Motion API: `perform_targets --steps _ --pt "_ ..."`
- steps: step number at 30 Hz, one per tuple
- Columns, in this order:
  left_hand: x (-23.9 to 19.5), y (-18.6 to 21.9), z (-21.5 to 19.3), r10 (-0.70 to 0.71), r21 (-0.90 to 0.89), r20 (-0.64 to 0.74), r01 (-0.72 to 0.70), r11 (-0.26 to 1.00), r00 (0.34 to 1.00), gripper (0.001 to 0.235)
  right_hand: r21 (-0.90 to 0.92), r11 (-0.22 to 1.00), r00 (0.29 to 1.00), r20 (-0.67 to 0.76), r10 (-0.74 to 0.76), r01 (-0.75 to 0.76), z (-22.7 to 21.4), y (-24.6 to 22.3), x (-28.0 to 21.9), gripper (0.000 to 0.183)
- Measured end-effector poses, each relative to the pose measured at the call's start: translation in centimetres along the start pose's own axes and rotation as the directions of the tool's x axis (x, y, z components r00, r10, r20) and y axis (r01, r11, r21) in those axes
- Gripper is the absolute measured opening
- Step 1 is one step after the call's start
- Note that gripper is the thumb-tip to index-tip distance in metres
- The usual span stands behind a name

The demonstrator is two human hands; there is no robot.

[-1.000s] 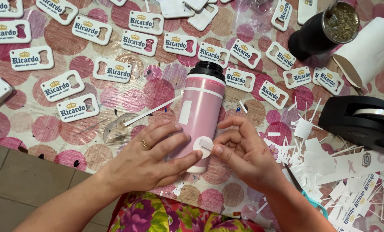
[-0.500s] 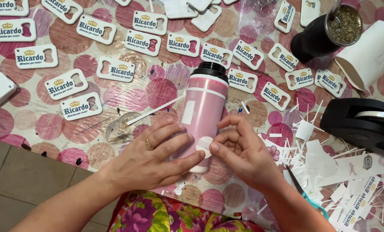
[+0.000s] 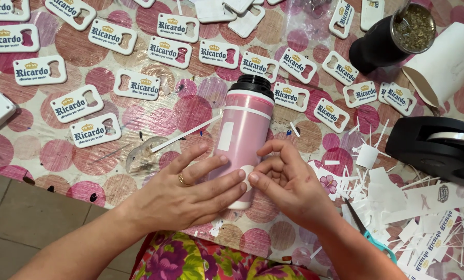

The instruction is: The person cuts small pieces of paper and stickers using scissors and applies them to a pink thermos and white plastic bottle openers. They handle the items one at a time, smoothing the stickers onto the surfaces.

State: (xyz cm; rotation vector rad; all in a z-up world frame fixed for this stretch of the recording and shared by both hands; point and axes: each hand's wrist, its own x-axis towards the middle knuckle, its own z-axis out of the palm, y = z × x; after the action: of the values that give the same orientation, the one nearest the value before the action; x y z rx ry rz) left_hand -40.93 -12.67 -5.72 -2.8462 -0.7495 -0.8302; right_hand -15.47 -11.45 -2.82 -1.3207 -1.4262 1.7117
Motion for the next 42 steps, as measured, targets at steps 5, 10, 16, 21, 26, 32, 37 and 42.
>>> perform_targets --steps 5,10,16,21,26,32,37,42 --pt "-0.1 0.2 0.3 -0.049 -0.024 -0.045 0.048 0.999 0.998 0.043 -0.077 0.992 0.992 -0.079 0.097 -0.103 0.2 -0.2 0.3 0.038" --pt "-0.6 0.3 0.7 -0.069 -0.030 -0.055 0.068 0.997 0.996 0.045 -0.058 0.978 0.975 -0.110 0.195 -0.202 -0.4 1.1 0.9 0.037" --pt "-1.1 0.2 0.8 -0.108 -0.129 -0.039 0.102 0.986 0.993 0.044 0.092 0.996 1.000 0.019 -0.013 0.011 -1.2 4.5 1.1 0.030" --pt "-1.6 0.3 1.2 -0.138 -0.146 -0.019 0.134 0.980 0.990 0.049 0.074 0.997 0.999 0.017 -0.037 0.036 -1.6 5.9 0.7 0.023" --pt "-1.3 0.3 1.0 -0.138 -0.155 -0.020 0.134 0.979 0.990 0.043 0.146 0.989 0.999 -0.030 -0.035 0.039 -1.4 6.5 0.4 0.024" --pt "-1.2 0.3 0.6 -0.143 -0.129 -0.011 0.141 0.982 0.990 0.037 0.117 0.993 0.999 -0.046 -0.008 0.013 -1.2 7.1 0.1 0.029" --pt "-0.9 0.6 0.3 -0.146 -0.061 -0.036 0.144 0.988 0.989 0.037 -0.059 0.998 0.999 -0.030 0.020 -0.021 -0.8 7.0 -0.4 0.020" --pt "-1.8 1.8 1.4 -0.223 -0.239 -0.108 0.193 0.952 0.969 0.042 -0.037 0.999 0.993 -0.118 0.005 -0.009 -0.7 4.0 0.2 0.075"
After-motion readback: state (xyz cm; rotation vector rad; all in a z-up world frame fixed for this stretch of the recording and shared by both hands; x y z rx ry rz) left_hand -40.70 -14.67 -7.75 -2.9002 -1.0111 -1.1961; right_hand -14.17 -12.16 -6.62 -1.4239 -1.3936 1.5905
